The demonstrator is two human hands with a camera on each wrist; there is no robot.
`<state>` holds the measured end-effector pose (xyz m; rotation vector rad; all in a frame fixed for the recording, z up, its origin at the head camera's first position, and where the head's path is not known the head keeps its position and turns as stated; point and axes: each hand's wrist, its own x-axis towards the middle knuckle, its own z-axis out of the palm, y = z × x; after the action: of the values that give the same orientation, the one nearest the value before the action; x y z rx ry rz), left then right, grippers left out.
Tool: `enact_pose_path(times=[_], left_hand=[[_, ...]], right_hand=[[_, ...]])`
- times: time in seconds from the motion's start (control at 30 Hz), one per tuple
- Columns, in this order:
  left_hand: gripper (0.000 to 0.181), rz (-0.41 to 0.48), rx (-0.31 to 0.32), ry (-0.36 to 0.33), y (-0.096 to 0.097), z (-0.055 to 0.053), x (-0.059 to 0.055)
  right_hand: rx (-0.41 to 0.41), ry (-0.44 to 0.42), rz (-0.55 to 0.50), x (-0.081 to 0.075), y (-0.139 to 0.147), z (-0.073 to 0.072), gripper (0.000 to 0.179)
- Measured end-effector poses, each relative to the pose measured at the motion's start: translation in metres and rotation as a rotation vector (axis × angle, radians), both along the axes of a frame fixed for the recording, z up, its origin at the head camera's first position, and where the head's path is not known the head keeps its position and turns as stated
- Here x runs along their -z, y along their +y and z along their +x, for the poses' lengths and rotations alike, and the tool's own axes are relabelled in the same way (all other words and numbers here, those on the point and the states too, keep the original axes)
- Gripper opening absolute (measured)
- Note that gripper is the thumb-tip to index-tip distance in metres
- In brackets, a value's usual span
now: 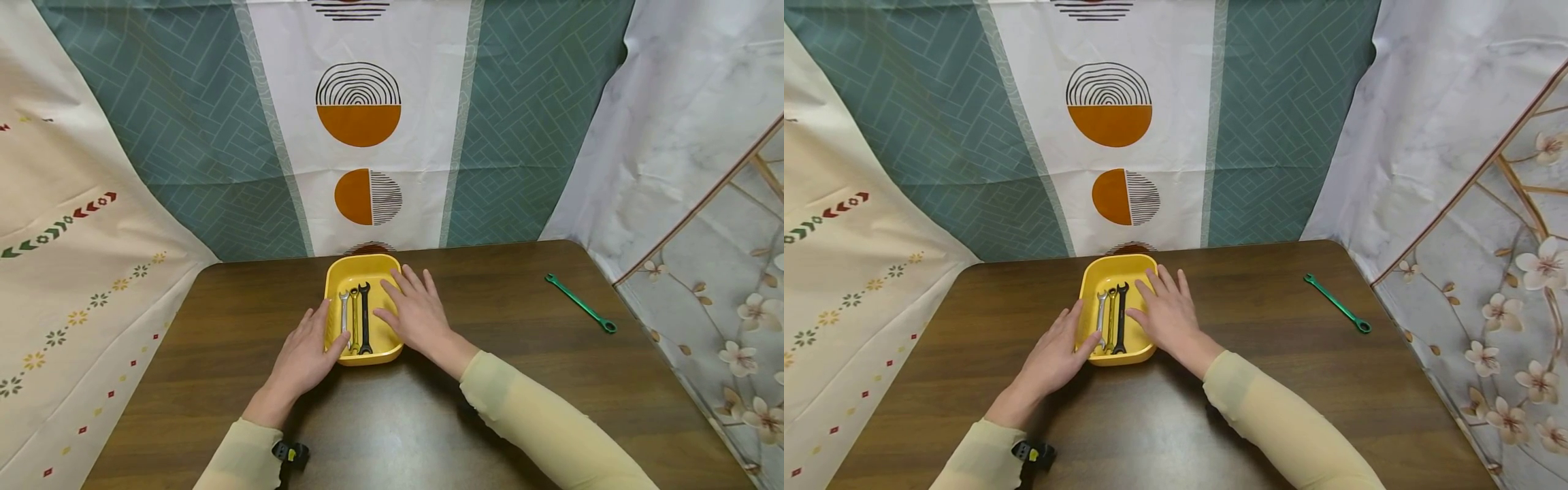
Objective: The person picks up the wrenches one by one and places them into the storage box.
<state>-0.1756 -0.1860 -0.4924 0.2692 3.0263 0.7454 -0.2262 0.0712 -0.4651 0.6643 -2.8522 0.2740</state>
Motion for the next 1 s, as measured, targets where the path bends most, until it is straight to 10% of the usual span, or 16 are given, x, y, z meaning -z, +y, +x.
enact_pose_path(times=[1.0], left_hand=[[0.095,0.009,-0.003,-0.004,0.001,0.001,0.0]], right_hand=[[-0.003,0.016,-0.057,-0.002,0.035,0.0,0.073]])
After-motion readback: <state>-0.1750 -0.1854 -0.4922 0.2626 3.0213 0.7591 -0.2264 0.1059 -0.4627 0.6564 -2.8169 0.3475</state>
